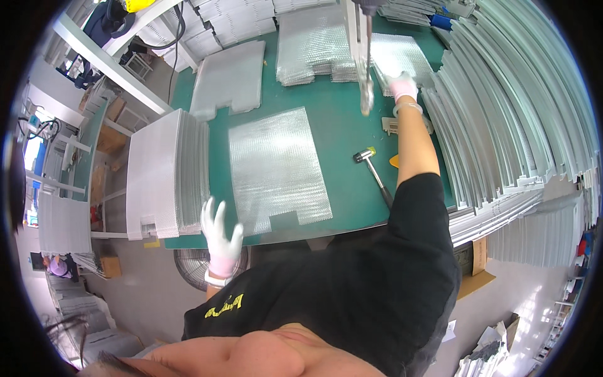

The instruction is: The person assembles air filters by placing a mesh sheet on a workbench, inserting a plastic frame, and securing it with a power drill. They repeat this process for multiple units, stacking completed filters on the table.

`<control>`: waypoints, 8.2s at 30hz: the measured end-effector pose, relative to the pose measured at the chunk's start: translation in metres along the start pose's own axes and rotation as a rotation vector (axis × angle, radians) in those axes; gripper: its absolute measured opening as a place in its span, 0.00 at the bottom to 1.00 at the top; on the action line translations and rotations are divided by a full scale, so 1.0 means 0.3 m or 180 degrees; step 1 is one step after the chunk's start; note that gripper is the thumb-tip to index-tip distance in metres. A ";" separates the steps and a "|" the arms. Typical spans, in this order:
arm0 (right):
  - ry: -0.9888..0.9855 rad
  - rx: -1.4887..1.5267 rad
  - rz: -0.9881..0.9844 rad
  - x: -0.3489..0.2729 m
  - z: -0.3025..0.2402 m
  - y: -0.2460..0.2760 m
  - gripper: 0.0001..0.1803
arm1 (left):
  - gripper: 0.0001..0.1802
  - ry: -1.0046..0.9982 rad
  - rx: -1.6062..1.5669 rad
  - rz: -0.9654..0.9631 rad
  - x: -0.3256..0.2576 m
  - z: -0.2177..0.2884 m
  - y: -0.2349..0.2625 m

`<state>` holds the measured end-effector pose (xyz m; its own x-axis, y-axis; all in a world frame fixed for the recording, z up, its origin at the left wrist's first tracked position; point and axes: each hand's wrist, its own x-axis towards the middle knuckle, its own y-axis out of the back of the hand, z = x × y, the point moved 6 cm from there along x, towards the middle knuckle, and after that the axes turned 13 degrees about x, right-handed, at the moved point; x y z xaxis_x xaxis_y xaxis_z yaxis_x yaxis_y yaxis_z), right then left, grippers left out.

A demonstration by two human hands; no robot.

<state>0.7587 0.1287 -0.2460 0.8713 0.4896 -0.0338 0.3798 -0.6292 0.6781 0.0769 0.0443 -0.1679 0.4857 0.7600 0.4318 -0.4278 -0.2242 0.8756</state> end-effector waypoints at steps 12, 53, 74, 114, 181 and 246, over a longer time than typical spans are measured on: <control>-0.0156 0.0720 0.0597 -0.044 -0.060 0.006 0.36 | 0.38 0.0072 -0.0350 -0.0353 -0.014 0.073 -0.032; 0.3579 0.1971 -0.0560 -1.558 -0.414 -0.082 0.54 | 0.27 0.1324 -0.5298 0.0343 0.236 0.268 -0.076; 0.1641 0.0222 -0.1363 -1.434 -0.175 -0.112 0.42 | 0.48 0.0704 0.0511 -0.1378 0.061 -0.023 -0.220; 0.2359 0.2224 -0.2703 -1.759 -0.134 0.041 0.08 | 0.15 0.1793 -0.3897 -0.2451 -0.513 0.161 -0.276; -0.0906 0.3650 -0.1199 -1.864 0.201 -0.255 0.17 | 0.15 0.2894 -0.4366 -0.1307 -0.519 0.173 -0.448; 0.1631 -0.1618 -0.0262 -1.309 0.744 0.363 0.13 | 0.24 -0.2461 -0.2196 -0.1371 -0.380 0.572 -0.290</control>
<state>0.5273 -0.2668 -0.3228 0.5437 0.8230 0.1643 0.1379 -0.2808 0.9498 0.1897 -0.1276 -0.2561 0.9351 0.0559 0.3500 -0.3242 0.5342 0.7808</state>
